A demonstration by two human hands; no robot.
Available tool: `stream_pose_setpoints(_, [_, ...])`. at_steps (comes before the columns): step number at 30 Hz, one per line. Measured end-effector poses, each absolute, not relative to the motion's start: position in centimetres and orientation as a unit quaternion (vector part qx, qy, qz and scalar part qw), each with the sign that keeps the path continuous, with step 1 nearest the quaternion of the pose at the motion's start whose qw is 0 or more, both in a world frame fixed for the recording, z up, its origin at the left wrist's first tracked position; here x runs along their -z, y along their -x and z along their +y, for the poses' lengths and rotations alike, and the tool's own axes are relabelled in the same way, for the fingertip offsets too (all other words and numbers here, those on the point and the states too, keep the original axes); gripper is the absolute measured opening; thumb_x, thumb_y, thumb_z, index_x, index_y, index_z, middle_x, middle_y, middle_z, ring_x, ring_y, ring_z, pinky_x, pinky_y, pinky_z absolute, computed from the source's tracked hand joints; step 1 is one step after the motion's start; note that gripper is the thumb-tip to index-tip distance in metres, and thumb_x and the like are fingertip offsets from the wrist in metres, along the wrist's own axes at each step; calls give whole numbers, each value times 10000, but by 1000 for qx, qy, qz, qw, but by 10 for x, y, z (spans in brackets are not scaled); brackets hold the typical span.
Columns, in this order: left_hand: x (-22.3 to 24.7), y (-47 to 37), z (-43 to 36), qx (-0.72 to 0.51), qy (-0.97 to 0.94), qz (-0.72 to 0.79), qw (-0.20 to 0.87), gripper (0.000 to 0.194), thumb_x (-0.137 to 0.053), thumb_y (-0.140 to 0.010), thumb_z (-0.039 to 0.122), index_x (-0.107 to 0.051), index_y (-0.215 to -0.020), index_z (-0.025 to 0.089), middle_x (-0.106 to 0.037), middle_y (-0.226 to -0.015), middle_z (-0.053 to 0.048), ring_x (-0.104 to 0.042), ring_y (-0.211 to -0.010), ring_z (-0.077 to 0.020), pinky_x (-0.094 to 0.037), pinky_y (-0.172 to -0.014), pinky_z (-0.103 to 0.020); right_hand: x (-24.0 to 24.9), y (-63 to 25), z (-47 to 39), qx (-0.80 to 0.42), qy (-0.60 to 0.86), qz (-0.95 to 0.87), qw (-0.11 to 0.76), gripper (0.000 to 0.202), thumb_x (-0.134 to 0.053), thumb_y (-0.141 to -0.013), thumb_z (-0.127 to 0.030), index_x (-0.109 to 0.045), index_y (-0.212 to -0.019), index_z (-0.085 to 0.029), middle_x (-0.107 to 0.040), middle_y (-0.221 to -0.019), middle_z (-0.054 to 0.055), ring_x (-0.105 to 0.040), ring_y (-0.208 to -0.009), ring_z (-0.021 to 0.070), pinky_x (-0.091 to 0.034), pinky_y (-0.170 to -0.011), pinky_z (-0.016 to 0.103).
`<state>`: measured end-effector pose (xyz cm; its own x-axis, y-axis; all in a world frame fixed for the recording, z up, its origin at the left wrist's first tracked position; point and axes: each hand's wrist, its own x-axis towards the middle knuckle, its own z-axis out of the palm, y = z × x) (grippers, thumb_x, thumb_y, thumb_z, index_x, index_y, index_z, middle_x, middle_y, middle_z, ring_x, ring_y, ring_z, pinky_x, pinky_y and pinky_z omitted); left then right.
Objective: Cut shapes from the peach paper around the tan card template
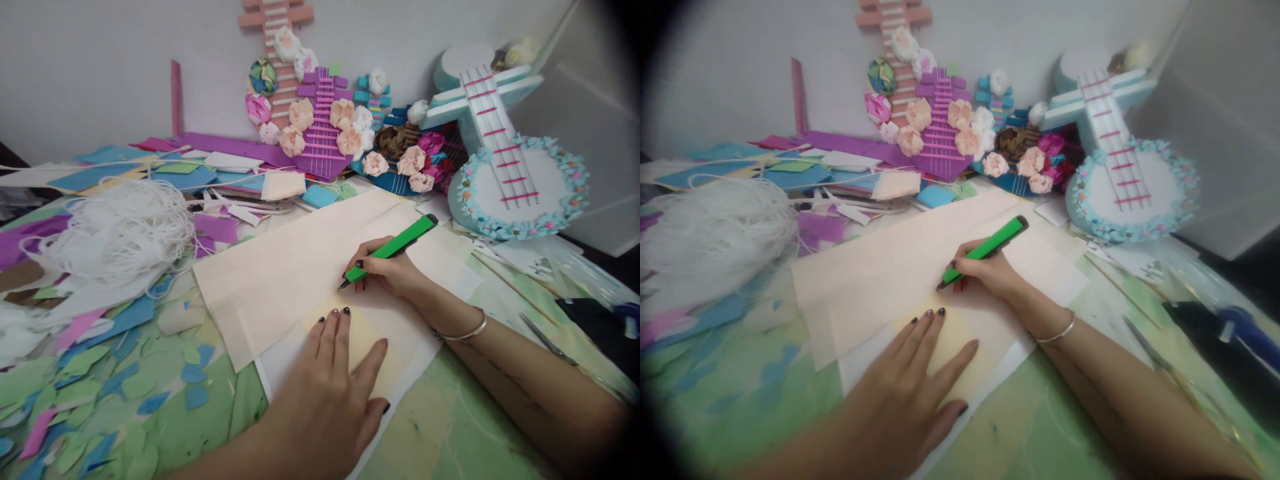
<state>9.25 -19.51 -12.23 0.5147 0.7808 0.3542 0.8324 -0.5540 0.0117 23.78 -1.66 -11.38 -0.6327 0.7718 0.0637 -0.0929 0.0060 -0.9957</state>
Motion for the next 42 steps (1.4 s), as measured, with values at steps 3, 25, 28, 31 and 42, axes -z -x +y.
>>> stream_pose_setpoints(3, [122,-93,-195,160,866,-468,78,544,-395,-933,491,-487,-1370,178,-521,-1288,-310,-467,-1219,-434,-498,-901,-517,113,-238,-17,-649,268,-632,329,117,-701,-704,-208,-697,-677,-94,-713,-624,87,-615,-434,155,-515,-419,254])
stream_pose_setpoints(25, [123,-92,-194,163,865,-467,80,541,-387,-940,484,-476,-1374,174,-519,-1288,-313,-483,-1213,-434,-492,-905,-514,111,-238,-16,-637,270,-646,323,111,-698,-698,-209,-693,-670,-102,-712,-618,82,-618,-441,155,-522,-426,255])
stream_pose_setpoints(28, [123,-93,-193,165,866,-464,81,537,-392,-938,485,-489,-1366,176,-517,-1284,-320,-473,-1214,-441,-496,-899,-518,111,-238,-16,-640,273,-642,323,107,-696,-693,-203,-694,-666,-99,-711,-619,84,-619,-439,156,-518,-417,251])
stream_pose_setpoints(31, [123,-93,-193,164,866,-466,77,542,-399,-934,491,-490,-1367,177,-514,-1286,-323,-469,-1215,-441,-498,-899,-518,111,-238,-17,-645,278,-633,326,116,-699,-694,-213,-694,-668,-100,-714,-629,83,-617,-438,151,-523,-421,249])
stream_pose_setpoints(42, [118,-91,-193,166,870,-459,76,589,-388,-920,543,-500,-1360,168,-526,-1260,-337,-493,-1191,-446,-504,-884,-521,113,-239,-15,-653,273,-627,326,111,-700,-689,-210,-679,-649,-109,-713,-620,78,-622,-434,149,-519,-410,236])
